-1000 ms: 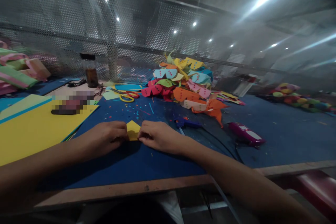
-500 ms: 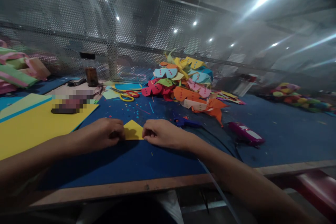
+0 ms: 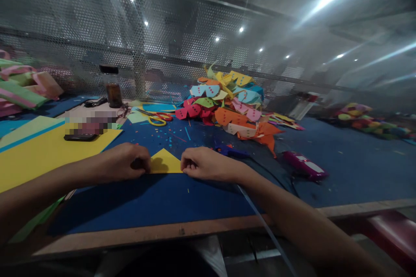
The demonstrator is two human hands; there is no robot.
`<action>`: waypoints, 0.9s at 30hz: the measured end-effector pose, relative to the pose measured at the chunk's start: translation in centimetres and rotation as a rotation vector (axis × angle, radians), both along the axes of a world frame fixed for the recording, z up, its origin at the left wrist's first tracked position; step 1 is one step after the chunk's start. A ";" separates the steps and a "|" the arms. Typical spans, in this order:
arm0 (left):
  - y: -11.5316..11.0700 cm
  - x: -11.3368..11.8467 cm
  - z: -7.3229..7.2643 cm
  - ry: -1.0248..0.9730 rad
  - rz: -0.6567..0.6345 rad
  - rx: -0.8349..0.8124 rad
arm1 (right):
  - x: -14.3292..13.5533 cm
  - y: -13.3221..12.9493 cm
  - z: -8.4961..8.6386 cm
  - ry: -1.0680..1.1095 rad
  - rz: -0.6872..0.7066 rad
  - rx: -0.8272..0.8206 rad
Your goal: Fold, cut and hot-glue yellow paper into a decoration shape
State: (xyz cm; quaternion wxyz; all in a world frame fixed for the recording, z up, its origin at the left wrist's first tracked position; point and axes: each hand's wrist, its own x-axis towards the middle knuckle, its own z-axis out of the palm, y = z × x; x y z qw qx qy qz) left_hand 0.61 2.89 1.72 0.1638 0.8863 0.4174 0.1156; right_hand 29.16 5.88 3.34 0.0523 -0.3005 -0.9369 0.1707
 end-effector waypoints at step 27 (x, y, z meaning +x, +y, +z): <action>0.7 -2.1 0.6 -0.014 0.020 -0.149 | 2.2 0.7 2.2 -0.230 -0.085 -0.077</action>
